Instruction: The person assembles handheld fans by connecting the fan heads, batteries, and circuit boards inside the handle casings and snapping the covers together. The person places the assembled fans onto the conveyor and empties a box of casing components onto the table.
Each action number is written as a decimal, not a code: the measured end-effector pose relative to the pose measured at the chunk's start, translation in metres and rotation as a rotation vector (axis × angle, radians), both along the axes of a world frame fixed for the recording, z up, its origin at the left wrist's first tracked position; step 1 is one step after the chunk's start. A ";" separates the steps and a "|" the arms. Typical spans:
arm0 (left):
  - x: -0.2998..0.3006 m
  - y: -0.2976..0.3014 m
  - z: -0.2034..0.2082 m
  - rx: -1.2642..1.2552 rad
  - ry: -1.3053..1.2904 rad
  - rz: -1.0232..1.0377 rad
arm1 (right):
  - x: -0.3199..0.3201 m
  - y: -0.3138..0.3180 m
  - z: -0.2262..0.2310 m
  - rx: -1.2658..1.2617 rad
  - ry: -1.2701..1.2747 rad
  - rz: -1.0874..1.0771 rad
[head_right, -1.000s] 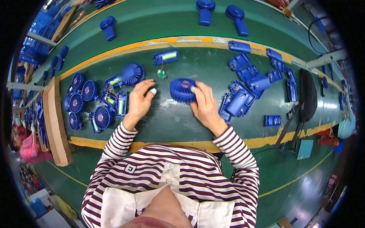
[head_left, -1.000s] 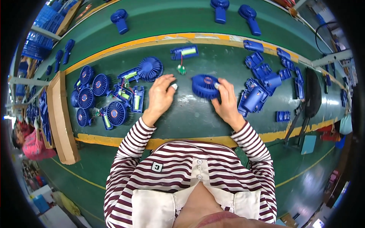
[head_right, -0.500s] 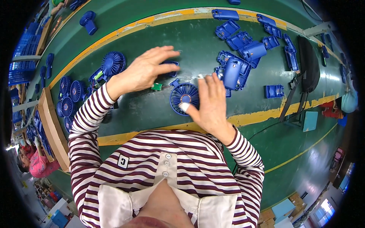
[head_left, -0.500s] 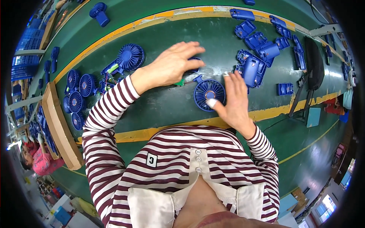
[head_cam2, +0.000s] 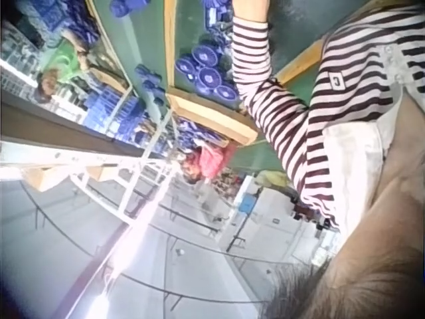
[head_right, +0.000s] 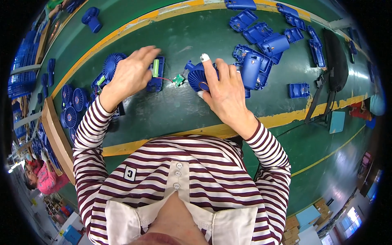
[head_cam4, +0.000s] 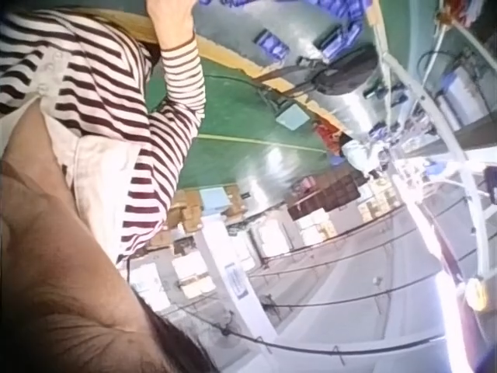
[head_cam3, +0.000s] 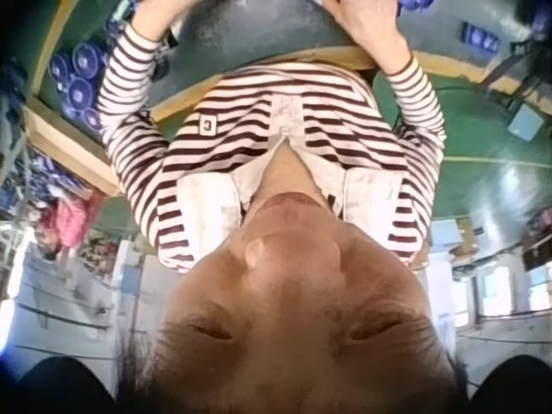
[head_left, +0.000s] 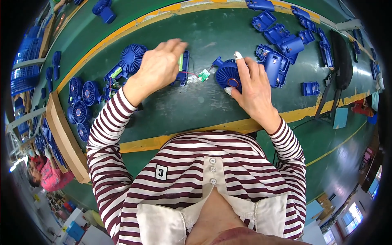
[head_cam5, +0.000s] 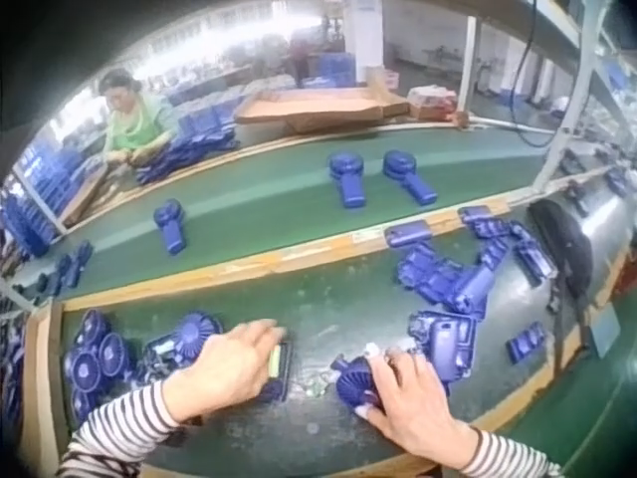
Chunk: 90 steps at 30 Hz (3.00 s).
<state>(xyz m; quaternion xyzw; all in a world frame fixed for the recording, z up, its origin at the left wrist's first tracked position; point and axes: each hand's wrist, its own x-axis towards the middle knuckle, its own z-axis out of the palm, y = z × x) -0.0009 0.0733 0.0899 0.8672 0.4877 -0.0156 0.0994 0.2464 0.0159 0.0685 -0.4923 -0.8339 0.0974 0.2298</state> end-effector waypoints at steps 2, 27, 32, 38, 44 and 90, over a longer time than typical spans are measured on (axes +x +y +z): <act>-0.004 -0.003 -0.004 -0.043 -0.155 -0.258 | -0.001 -0.002 0.004 -0.008 -0.032 0.016; 0.010 -0.049 -0.035 -1.426 -1.202 0.642 | -0.013 0.049 0.020 -0.428 1.439 -0.117; 0.018 -0.081 -0.063 -1.624 -1.813 0.544 | -0.007 0.048 0.022 -0.512 1.450 -0.116; 0.035 -0.085 -0.058 -1.736 -1.794 0.743 | -0.018 0.032 0.035 -0.846 1.442 -0.090; 0.030 -0.090 -0.066 -1.529 -1.968 0.983 | -0.020 0.021 0.023 -0.955 1.236 -0.030; 0.028 -0.072 -0.053 -0.993 -1.710 0.933 | -0.049 0.000 -0.024 0.374 0.335 0.372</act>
